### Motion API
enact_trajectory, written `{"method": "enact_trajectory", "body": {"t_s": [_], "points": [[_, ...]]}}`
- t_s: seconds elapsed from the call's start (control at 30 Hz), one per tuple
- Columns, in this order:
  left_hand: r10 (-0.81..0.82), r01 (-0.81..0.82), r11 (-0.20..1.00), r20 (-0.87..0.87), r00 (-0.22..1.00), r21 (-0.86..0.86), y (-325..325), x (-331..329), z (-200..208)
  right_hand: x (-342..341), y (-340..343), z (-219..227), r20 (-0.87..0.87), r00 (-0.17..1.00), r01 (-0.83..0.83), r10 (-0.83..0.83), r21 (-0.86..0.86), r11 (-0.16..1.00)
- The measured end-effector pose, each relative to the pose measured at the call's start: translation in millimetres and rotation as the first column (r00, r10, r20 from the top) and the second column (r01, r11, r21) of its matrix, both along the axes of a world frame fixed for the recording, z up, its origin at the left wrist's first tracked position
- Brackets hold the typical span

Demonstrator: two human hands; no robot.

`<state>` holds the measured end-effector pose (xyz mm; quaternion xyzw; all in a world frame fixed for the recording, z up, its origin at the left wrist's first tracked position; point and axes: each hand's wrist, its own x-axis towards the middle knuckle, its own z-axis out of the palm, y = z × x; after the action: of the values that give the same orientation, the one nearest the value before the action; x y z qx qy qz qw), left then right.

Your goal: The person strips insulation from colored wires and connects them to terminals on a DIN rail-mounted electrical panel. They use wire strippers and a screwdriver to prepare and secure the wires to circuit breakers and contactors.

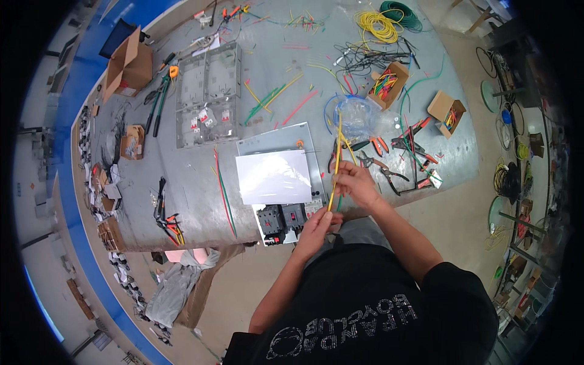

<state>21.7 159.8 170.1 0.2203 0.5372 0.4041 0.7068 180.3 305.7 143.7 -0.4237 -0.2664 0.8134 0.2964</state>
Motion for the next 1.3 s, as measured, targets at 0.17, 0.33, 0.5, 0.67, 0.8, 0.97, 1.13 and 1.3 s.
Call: {"method": "enact_trajectory", "body": {"t_s": [0.17,0.33,0.5,0.67,0.8,0.97,1.13,1.3], "points": [[0.015,-0.013,1.000,-0.066,0.998,0.024,-3.1,-8.9,28.4,-21.6,-20.5,32.7,-0.159,0.987,-0.031,0.036,0.036,0.999],[0.077,-0.053,0.992,-0.210,0.975,0.115,-4.7,-16.5,42.0,-42.2,-44.9,52.9,-0.069,0.962,-0.246,0.265,0.202,0.948],[0.161,-0.158,0.987,-0.142,0.977,0.038,-10.8,-23.0,61.9,-59.2,-43.9,70.7,-0.035,0.964,-0.253,0.263,0.178,0.951],[0.215,-0.215,0.977,-0.033,0.976,0.000,-31.2,-25.4,76.3,-62.9,-27.7,66.8,0.038,0.976,-0.216,0.212,0.137,0.967],[0.253,-0.248,0.967,0.145,0.956,-0.057,-47.7,-32.7,91.9,-68.6,-16.0,71.8,0.063,0.987,-0.152,0.145,0.122,0.981],[0.208,-0.203,0.978,0.233,0.950,-0.045,-74.2,-42.1,101.6,-74.8,-13.0,66.4,0.075,0.990,-0.128,0.118,0.153,0.980],[0.038,-0.039,0.999,-0.052,0.998,-0.013,-79.9,-62.5,85.2,-83.7,-37.2,56.4,0.042,0.989,-0.145,0.141,0.107,0.984],[0.095,-0.083,0.989,0.095,0.991,-0.124,-60.7,-65.7,80.4,-92.5,-69.5,52.0,0.053,0.981,-0.191,0.185,0.149,0.970]]}}
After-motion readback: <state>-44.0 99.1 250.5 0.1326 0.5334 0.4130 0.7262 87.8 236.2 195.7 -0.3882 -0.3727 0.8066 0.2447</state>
